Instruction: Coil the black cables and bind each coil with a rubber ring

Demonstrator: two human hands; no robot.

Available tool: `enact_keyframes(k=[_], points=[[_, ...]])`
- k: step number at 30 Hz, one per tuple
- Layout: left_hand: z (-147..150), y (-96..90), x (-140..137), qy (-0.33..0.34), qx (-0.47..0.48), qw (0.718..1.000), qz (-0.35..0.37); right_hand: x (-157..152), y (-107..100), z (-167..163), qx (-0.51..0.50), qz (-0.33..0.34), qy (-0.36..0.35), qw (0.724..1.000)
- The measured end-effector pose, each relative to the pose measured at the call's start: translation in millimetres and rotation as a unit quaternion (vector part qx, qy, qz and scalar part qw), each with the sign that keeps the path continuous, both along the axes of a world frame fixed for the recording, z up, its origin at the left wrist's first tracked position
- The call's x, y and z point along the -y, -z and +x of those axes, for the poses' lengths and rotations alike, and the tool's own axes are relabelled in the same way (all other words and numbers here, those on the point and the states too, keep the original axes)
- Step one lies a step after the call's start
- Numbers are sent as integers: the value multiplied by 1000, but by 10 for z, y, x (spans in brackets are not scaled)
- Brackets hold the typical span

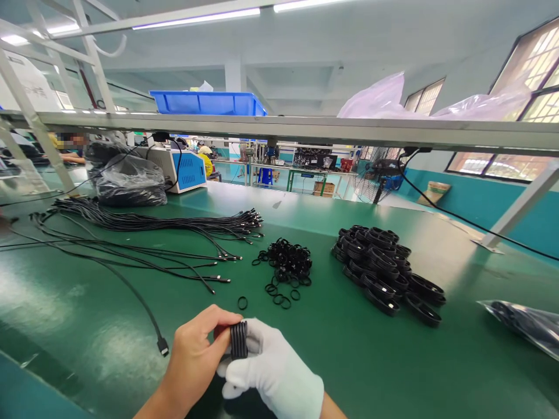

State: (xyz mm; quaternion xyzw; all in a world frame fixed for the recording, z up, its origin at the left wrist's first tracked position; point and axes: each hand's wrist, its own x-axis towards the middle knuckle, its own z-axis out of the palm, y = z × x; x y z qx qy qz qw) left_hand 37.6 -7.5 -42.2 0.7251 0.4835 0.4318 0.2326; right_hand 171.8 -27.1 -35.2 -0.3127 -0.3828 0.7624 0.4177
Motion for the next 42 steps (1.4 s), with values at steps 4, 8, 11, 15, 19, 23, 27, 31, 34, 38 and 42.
enact_keyframes(k=[4,8,11,15,19,23,27,31,34,38,42], points=[[24,-14,-68,-13,-17,1000,10,-36,48,4,7,10,16,1000],[0,-113,-111,10,-22,997,-77,-45,97,62,20,-10,34,999],[-87,-202,-133,39,35,986,-156,-27,93,131,-30,-38,23,999],[-191,-279,-171,63,133,960,-237,-14,90,191,-141,-54,-47,987],[-197,-290,-164,117,162,945,-257,-15,105,181,-191,-52,-112,974],[-160,-264,-79,58,119,978,-161,-3,114,154,-189,-38,-99,976],[-107,-226,30,49,35,991,-123,13,117,145,-183,-31,-82,979],[-48,-189,71,56,15,992,-108,12,138,139,-189,-29,-81,978],[-50,-182,59,47,33,993,-100,8,152,141,-196,-28,-64,978],[-132,-214,40,24,85,990,-110,16,110,170,-211,-36,-70,974],[-182,-248,-2,101,157,961,-204,39,45,218,-206,-46,-118,970]])
